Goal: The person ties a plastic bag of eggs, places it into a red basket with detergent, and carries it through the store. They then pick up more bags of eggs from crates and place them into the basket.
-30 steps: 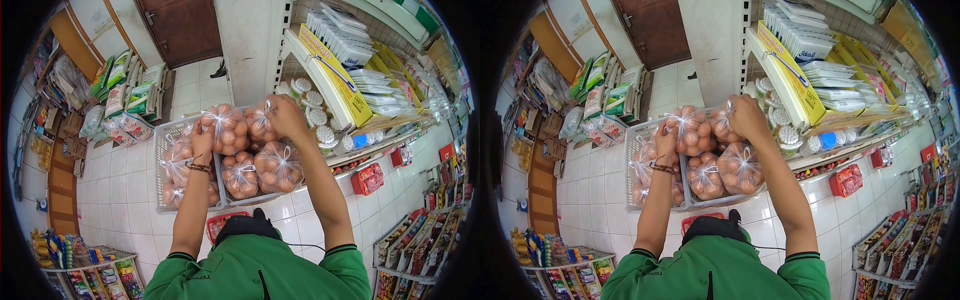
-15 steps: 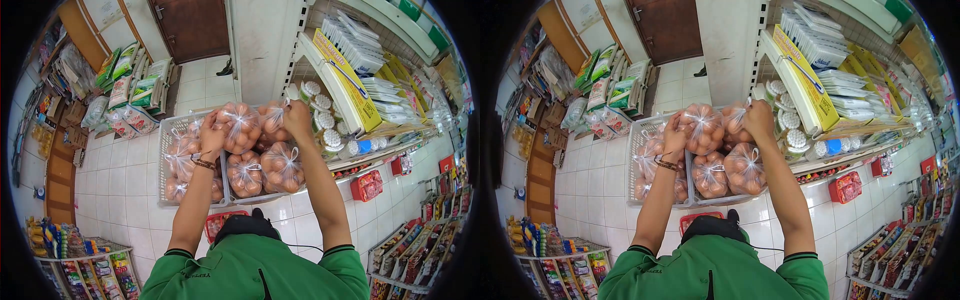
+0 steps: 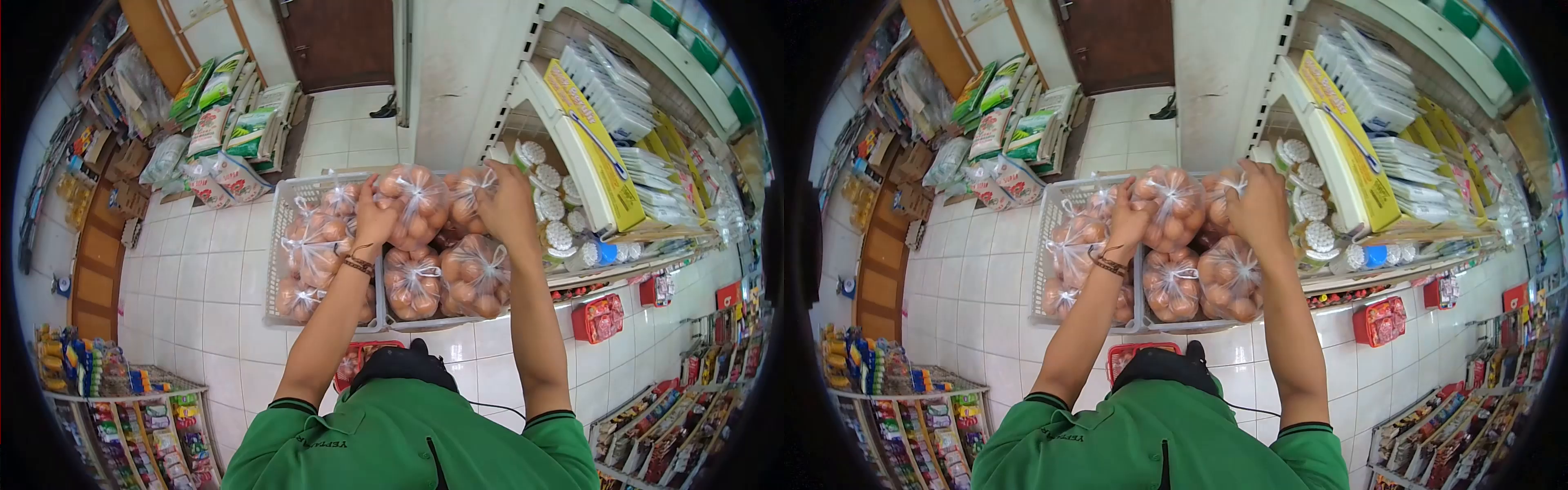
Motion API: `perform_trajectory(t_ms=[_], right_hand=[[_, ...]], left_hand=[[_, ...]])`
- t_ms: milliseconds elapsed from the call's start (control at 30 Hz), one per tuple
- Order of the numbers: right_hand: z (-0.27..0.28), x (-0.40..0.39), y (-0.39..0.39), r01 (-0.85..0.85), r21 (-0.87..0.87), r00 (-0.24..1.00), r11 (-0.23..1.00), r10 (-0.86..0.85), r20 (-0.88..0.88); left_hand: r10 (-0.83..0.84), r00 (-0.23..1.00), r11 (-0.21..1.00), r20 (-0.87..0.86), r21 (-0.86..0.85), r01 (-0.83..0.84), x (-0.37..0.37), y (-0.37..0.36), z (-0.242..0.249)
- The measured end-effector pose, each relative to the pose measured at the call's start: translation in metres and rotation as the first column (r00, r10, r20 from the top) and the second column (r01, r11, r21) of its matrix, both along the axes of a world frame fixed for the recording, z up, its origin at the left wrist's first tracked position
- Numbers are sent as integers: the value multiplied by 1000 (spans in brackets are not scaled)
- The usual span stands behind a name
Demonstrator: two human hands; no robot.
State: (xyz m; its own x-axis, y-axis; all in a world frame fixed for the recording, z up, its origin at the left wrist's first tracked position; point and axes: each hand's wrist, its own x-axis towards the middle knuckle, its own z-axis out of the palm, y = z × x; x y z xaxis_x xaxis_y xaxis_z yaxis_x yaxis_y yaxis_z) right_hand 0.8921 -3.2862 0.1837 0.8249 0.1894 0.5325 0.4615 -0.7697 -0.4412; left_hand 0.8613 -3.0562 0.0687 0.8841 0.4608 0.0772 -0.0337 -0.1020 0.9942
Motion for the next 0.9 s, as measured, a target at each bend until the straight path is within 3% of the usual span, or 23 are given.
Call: perform_trajectory(t_ms=[133,233,300,400,467,500,567,600,667,733,767,833,867,900], right_hand=[[27,-33,29,-245,85,967,966,249,-45],[26,-45,51,-213,12,962,977,212,-174],[10,-42,65,-211,18,956,977,210,-206],[-26,-22,79,-267,30,960,963,269,-77],[-24,-18,84,-211,22,942,977,209,-264],[-22,-21,88,-214,21,942,977,212,-262],[-16,-31,99,-107,133,991,985,95,97],[-5,-41,105,-118,133,990,984,106,98],[14,-74,114,-317,195,886,928,363,-287],[-9,-105,122,-451,-117,805,885,347,-481],[-18,-122,126,-528,-158,755,835,375,-538],[-51,-138,151,-602,-148,727,785,461,-509],[-66,-144,167,-465,-217,883,858,435,-175],[-79,-147,180,-307,-222,918,926,349,187]], left_hand=[[22,999,1000,-25,-5,-22,5,2,-11],[-37,997,999,-67,34,40,3,3,-8],[-131,991,980,-30,-155,125,6,5,-9],[-242,970,925,31,-295,240,9,7,-4],[-243,970,900,9,-370,229,12,6,0],[-237,971,873,-14,-442,206,12,6,2],[-263,965,849,21,-471,241,7,7,3],[-295,954,821,53,-497,281,3,9,6],[-353,934,831,50,-442,338,-4,14,20],[-462,886,851,-28,-297,434,5,22,20],[-456,890,853,-19,-293,431,8,27,26],[-578,788,801,-212,-330,499,8,35,42],[-639,694,768,-332,-324,552,14,43,49],[-635,696,772,-336,-321,549,16,47,61]])
